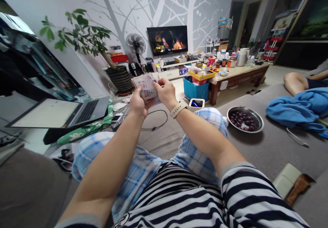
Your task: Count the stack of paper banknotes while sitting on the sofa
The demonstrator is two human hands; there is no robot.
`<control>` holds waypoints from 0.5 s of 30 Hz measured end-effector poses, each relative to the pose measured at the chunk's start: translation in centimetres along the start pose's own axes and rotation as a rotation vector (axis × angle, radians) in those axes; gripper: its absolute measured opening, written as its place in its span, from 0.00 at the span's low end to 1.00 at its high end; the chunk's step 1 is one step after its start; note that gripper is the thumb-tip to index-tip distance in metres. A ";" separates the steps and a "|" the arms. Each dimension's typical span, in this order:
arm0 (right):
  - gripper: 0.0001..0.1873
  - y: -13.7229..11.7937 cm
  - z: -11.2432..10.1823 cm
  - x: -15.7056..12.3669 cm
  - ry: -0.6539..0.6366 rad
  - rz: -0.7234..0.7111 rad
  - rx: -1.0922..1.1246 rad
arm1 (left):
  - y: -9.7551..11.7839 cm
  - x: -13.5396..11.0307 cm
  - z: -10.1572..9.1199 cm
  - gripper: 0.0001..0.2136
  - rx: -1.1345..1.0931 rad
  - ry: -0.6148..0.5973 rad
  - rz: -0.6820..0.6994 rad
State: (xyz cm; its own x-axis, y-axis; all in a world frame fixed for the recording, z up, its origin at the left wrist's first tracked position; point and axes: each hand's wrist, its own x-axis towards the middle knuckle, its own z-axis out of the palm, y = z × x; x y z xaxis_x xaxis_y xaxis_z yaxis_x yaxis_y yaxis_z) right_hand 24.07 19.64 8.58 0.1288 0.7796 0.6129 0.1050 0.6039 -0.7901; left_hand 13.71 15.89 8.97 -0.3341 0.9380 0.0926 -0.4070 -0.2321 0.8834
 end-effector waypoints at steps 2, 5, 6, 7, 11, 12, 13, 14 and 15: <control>0.13 -0.2 0.0 -0.1 0.004 0.006 0.009 | 0.0 0.1 0.0 0.14 0.005 0.010 0.007; 0.12 -0.6 -0.1 -0.3 0.020 -0.010 0.015 | 0.0 0.2 0.0 0.13 -0.004 0.028 0.026; 0.12 -0.8 -0.1 -0.3 0.024 -0.024 0.014 | 0.0 0.2 0.1 0.13 -0.010 0.035 0.031; 0.12 -1.0 -0.2 -0.4 0.025 -0.039 0.013 | 0.1 0.3 0.0 0.13 -0.016 0.040 0.037; 0.13 -1.3 -0.1 -0.6 0.001 -0.048 0.038 | 0.1 0.6 -0.1 0.14 -0.015 0.059 0.049; 0.13 -1.3 0.0 -0.6 -0.013 -0.044 0.055 | 0.0 0.7 -0.2 0.15 -0.009 0.065 0.048; 0.13 -1.2 0.1 -0.6 -0.027 -0.044 0.077 | 0.0 0.8 -0.2 0.15 -0.003 0.072 0.047; 0.12 -1.1 0.2 -0.5 -0.041 -0.048 0.101 | 0.0 0.8 -0.3 0.15 0.002 0.077 0.043; 0.12 -1.0 0.3 -0.5 -0.052 -0.054 0.123 | 0.0 0.9 -0.3 0.15 0.005 0.077 0.039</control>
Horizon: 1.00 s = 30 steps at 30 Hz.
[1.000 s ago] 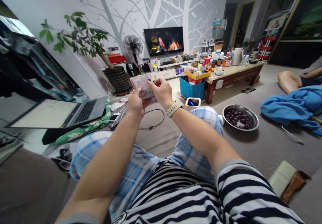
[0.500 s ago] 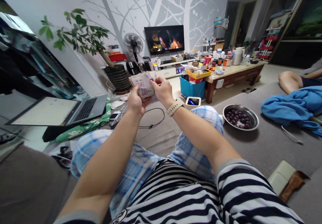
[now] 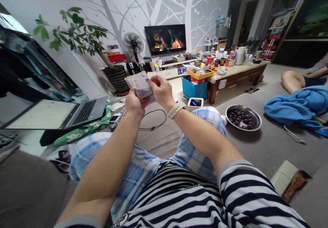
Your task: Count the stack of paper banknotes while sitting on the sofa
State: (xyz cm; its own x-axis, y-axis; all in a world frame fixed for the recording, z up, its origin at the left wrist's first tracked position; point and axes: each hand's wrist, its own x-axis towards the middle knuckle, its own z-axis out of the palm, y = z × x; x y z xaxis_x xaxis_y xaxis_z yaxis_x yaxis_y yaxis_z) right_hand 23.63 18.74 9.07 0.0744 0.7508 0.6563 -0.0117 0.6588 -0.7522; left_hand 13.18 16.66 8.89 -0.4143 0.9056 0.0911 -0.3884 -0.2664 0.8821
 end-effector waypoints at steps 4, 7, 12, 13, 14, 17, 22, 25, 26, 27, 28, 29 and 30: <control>0.11 0.4 0.1 0.2 -0.021 -0.003 0.041 | -0.1 0.0 0.1 0.15 -0.013 -0.014 -0.015; 0.12 0.4 0.1 0.1 -0.015 0.001 0.063 | -0.2 0.0 0.2 0.14 -0.023 -0.001 -0.008; 0.12 0.2 0.2 -0.1 -0.001 0.009 0.111 | -0.2 0.0 0.2 0.12 -0.042 0.007 0.009; 0.13 0.1 0.2 -0.1 -0.003 0.019 0.114 | -0.2 0.0 0.2 0.12 -0.047 0.006 0.007; 0.13 0.1 0.2 -0.1 -0.006 0.031 0.116 | -0.3 0.0 0.2 0.12 -0.052 0.005 0.005; 0.14 0.1 0.2 0.0 -0.017 0.061 0.129 | -0.3 0.0 0.2 0.12 -0.062 0.005 -0.004; 0.15 0.2 0.2 0.0 -0.014 0.065 0.123 | -0.3 0.0 0.3 0.12 -0.065 -0.004 -0.011; 0.16 0.2 0.2 0.0 -0.008 0.047 0.100 | -0.2 0.0 0.3 0.11 -0.051 0.004 -0.008; 0.16 0.2 0.1 -0.1 -0.004 0.035 0.090 | -0.2 0.0 0.3 0.11 -0.045 0.009 -0.005; 0.17 0.3 0.1 -0.1 -0.001 0.023 0.080 | -0.2 0.0 0.2 0.11 -0.039 0.013 -0.001; 0.17 0.3 0.1 -0.1 0.002 0.013 0.070 | -0.2 0.0 0.2 0.10 -0.034 0.018 0.002; 0.17 0.3 0.1 0.0 0.003 0.008 0.062 | -0.2 0.0 0.2 0.10 -0.030 0.023 0.003; 0.18 0.4 0.1 0.0 0.002 0.009 0.058 | -0.2 0.0 0.3 0.10 -0.029 0.028 0.001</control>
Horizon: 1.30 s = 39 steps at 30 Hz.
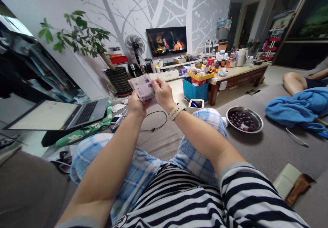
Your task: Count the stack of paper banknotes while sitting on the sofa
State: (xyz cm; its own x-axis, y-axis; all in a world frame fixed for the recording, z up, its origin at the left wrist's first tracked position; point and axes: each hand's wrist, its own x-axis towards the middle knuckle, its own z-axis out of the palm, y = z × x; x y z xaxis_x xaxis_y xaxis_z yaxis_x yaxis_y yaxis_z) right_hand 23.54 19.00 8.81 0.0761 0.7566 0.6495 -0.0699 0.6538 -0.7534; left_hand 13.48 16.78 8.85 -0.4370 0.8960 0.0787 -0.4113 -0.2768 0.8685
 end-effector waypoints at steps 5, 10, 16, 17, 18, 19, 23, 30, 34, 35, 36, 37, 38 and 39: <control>0.19 0.1 -0.1 0.1 -0.002 0.065 -0.016 | 0.2 -0.3 0.1 0.11 -0.049 -0.045 -0.013; 0.19 -0.7 -0.5 0.2 0.034 0.111 0.040 | 0.1 -0.1 0.0 0.08 -0.022 -0.032 -0.016; 0.21 -1.2 -1.2 1.0 0.102 0.243 0.113 | -1.3 1.3 -0.3 0.09 -0.152 -0.155 0.082; 0.19 -1.1 -1.3 1.1 0.112 0.243 0.091 | -1.6 1.5 -0.3 0.09 -0.155 -0.174 0.092; 0.18 -0.9 -1.3 1.1 0.116 0.238 0.066 | -1.7 1.6 -0.4 0.10 -0.150 -0.187 0.097; 0.18 -0.7 -1.3 1.1 0.113 0.230 0.040 | -1.8 1.7 -0.5 0.10 -0.142 -0.195 0.100; 0.13 0.1 -1.0 1.1 0.061 0.196 -0.027 | -1.8 1.6 -0.5 0.09 -0.139 -0.192 0.110; 0.10 -0.3 -0.8 0.8 0.015 0.140 0.052 | -1.3 1.5 -0.1 0.10 -0.212 -0.149 0.106; 0.08 -1.0 -0.6 0.6 -0.040 0.133 0.161 | -1.0 1.5 -0.1 0.10 -0.217 -0.124 0.106; 0.08 -1.1 -0.6 0.6 -0.051 0.132 0.176 | -1.0 1.5 -0.1 0.10 -0.215 -0.117 0.104; 0.08 -1.2 -0.5 0.5 -0.058 0.134 0.182 | -1.0 1.5 -0.1 0.09 -0.212 -0.112 0.101; 0.08 -1.2 -0.5 0.5 -0.064 0.137 0.183 | -1.0 1.6 -0.1 0.09 -0.209 -0.111 0.099; 0.08 -1.3 -0.5 0.5 -0.067 0.141 0.183 | -1.1 1.7 -0.1 0.10 -0.205 -0.112 0.099; 0.08 -1.3 -0.5 0.5 -0.067 0.143 0.183 | -1.1 1.7 -0.1 0.10 -0.201 -0.111 0.100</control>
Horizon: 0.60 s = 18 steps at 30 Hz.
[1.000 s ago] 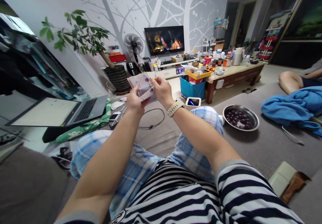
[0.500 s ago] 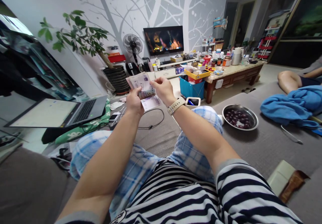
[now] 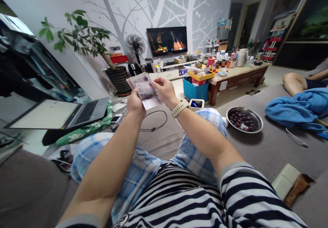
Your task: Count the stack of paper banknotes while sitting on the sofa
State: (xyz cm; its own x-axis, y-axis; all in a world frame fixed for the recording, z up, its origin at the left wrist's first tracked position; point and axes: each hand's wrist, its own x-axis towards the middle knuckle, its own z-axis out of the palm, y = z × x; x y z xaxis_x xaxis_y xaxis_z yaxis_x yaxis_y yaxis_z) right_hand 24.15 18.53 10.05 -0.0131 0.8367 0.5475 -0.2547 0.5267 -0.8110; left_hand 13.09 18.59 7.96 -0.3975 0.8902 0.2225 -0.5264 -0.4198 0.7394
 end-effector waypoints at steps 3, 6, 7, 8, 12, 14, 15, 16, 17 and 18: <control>0.06 0.0 0.0 0.0 0.008 -0.006 0.013 | -0.1 0.1 0.0 0.10 0.005 0.003 0.005; 0.06 0.0 0.0 0.1 0.013 -0.001 0.002 | -0.1 0.2 0.0 0.09 -0.003 0.006 0.001; 0.07 0.1 0.0 0.1 0.013 0.004 -0.007 | -0.1 0.2 0.0 0.09 -0.004 0.003 -0.001; 0.07 0.1 0.0 0.1 0.013 0.008 -0.013 | -0.1 0.2 0.0 0.09 -0.004 -0.001 -0.002; 0.08 0.2 -0.1 0.2 0.020 -0.007 -0.006 | -0.1 0.1 -0.1 0.10 0.003 -0.012 0.001; 0.09 0.3 -0.1 0.2 0.023 -0.007 -0.005 | -0.1 0.1 -0.1 0.10 0.010 -0.008 -0.001; 0.10 0.3 -0.1 0.2 0.024 0.001 -0.009 | -0.1 0.1 -0.1 0.10 0.014 -0.007 -0.003; 0.10 0.3 -0.1 0.2 0.026 0.012 -0.014 | -0.1 0.1 -0.1 0.10 0.018 -0.008 -0.004; 0.11 0.3 -0.1 0.2 0.027 0.024 -0.019 | -0.1 0.0 -0.1 0.10 0.020 -0.009 -0.004; 0.11 0.2 -0.1 0.1 0.027 0.034 -0.023 | -0.1 0.0 -0.1 0.10 0.020 -0.011 -0.002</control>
State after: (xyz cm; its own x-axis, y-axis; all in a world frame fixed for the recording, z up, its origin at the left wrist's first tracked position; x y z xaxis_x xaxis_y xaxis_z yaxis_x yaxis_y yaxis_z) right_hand 24.19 18.79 9.92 0.0048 0.8580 0.5136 -0.2326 0.5005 -0.8339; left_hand 13.06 18.62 7.81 -0.3882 0.8931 0.2273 -0.5122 -0.4142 0.7524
